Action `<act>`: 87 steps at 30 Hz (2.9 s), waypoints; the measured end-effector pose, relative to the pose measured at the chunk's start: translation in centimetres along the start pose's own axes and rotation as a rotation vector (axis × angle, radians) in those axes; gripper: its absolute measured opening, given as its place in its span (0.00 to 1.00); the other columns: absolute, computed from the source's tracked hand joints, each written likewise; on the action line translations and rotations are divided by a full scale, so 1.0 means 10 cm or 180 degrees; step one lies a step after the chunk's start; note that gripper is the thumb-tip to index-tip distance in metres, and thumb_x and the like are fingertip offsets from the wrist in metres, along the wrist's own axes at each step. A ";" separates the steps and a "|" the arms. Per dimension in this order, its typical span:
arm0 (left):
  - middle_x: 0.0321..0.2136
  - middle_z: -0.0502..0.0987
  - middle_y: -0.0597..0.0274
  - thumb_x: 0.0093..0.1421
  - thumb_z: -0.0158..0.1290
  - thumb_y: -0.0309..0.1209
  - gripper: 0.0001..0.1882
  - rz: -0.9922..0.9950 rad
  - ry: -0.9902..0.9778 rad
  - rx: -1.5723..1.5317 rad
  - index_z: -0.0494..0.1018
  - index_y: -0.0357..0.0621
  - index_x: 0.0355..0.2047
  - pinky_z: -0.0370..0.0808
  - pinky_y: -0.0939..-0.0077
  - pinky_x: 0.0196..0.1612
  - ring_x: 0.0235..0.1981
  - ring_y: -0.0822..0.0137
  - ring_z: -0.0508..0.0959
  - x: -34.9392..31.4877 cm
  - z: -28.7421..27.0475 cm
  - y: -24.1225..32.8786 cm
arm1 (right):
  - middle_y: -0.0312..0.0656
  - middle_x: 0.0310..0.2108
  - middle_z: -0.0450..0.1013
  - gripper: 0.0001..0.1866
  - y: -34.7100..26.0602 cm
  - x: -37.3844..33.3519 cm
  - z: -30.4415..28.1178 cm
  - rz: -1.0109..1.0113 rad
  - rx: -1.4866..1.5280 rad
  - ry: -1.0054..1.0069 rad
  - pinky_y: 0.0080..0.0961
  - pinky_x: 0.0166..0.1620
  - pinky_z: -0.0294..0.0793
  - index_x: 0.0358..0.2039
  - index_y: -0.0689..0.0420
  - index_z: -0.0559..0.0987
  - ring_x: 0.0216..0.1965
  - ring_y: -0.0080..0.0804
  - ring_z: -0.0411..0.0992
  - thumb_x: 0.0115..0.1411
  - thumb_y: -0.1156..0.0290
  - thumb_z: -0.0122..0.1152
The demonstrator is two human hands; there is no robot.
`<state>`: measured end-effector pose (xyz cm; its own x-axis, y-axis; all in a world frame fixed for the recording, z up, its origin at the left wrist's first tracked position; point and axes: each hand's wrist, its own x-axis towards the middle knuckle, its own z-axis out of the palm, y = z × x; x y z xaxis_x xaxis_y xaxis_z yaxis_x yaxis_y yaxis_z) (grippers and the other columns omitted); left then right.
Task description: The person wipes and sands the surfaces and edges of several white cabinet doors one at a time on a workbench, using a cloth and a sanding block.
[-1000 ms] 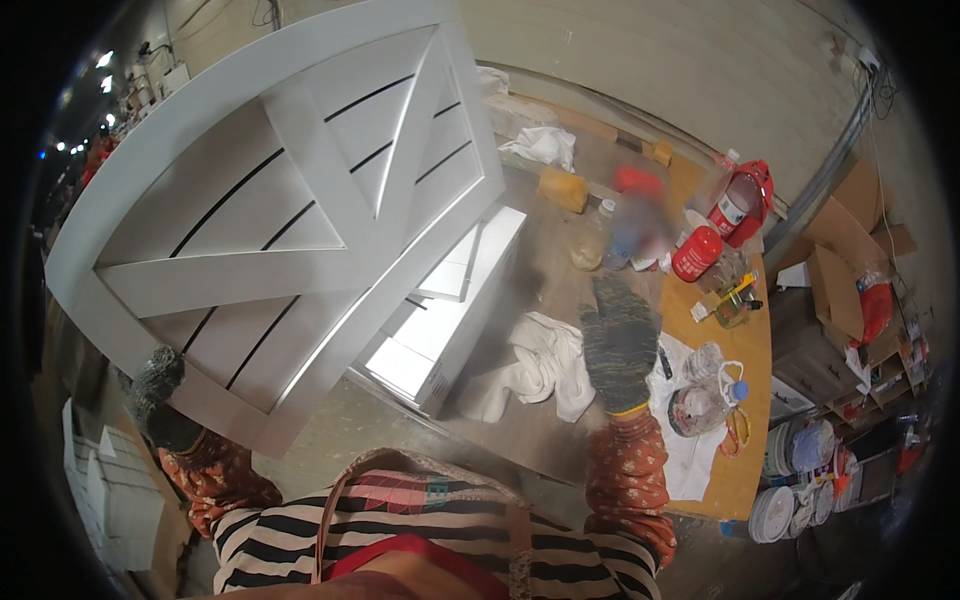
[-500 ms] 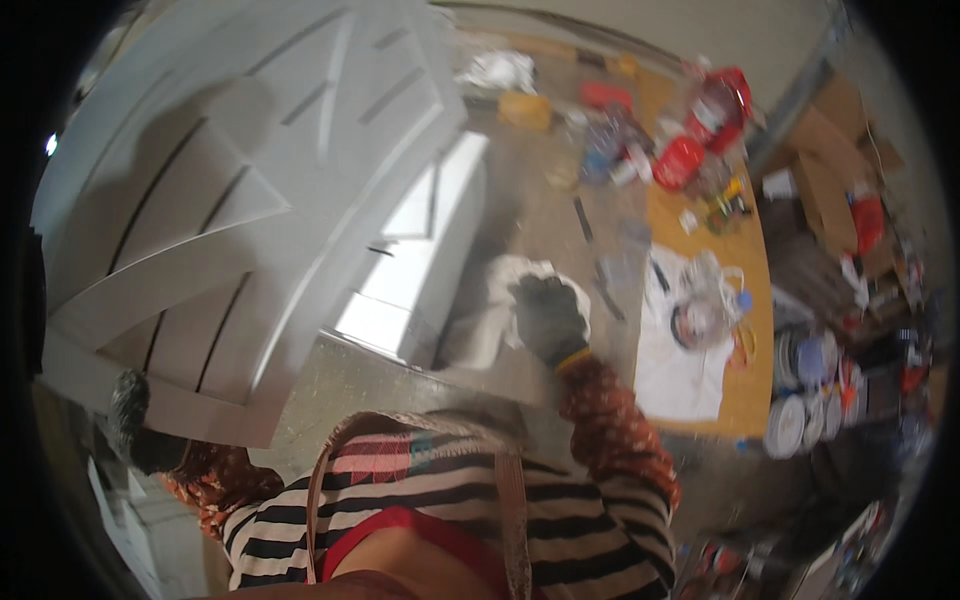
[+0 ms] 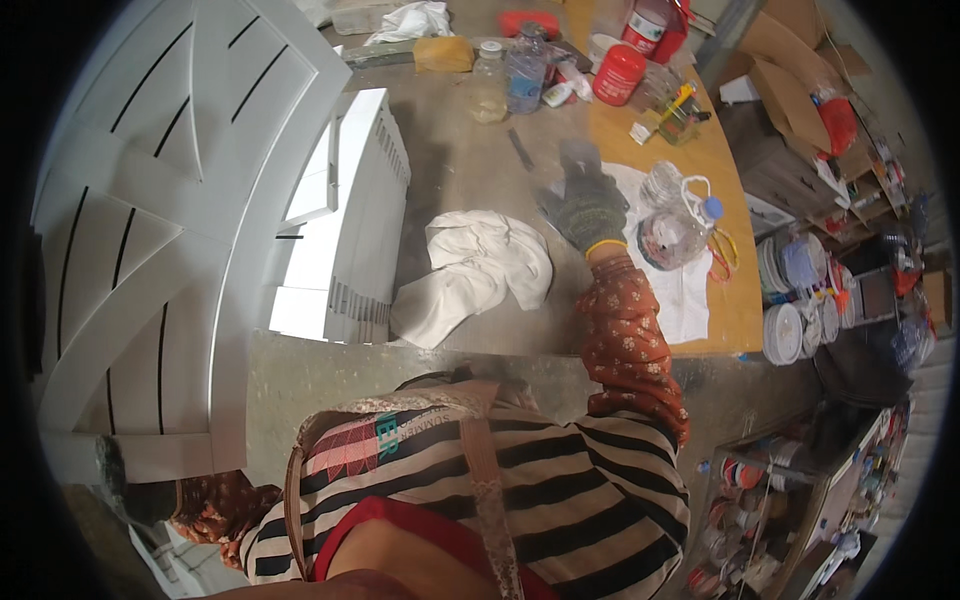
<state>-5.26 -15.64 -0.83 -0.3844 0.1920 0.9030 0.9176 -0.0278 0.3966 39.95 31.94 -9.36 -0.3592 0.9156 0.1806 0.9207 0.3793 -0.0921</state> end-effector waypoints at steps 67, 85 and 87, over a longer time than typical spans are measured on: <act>0.36 0.79 0.47 0.53 0.56 0.25 0.09 0.0550 -0.0789 -0.0369 0.76 0.32 0.34 0.75 0.61 0.48 0.39 0.55 0.81 0.20 0.47 0.77 | 0.55 0.54 0.66 0.24 -2.95 0.46 -1.95 -0.3999 -0.0529 0.2095 0.50 0.56 0.63 0.53 0.50 0.74 0.53 0.49 0.66 0.53 0.64 0.56; 0.33 0.81 0.56 0.41 0.61 0.24 0.14 0.0265 -0.0556 -0.0055 0.77 0.41 0.32 0.72 0.61 0.45 0.36 0.54 0.80 0.19 0.48 0.69 | 0.48 0.60 0.60 0.24 -2.88 0.68 -2.07 -0.3660 -0.0697 0.2164 0.47 0.61 0.54 0.56 0.47 0.70 0.59 0.46 0.60 0.59 0.55 0.50; 0.34 0.80 0.54 0.44 0.60 0.25 0.13 -0.0361 -0.0470 -0.0824 0.77 0.39 0.33 0.73 0.61 0.45 0.36 0.53 0.79 0.10 0.46 0.64 | 0.49 0.58 0.62 0.23 -2.93 0.44 -2.00 -0.3818 -0.0738 0.1591 0.46 0.61 0.55 0.53 0.51 0.72 0.57 0.46 0.62 0.59 0.56 0.50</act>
<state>0.68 -11.10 1.81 -0.4466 0.3478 0.8243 0.8061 -0.2432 0.5394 14.42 22.20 13.72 -0.9162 -0.1372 0.3764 0.0952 0.8382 0.5371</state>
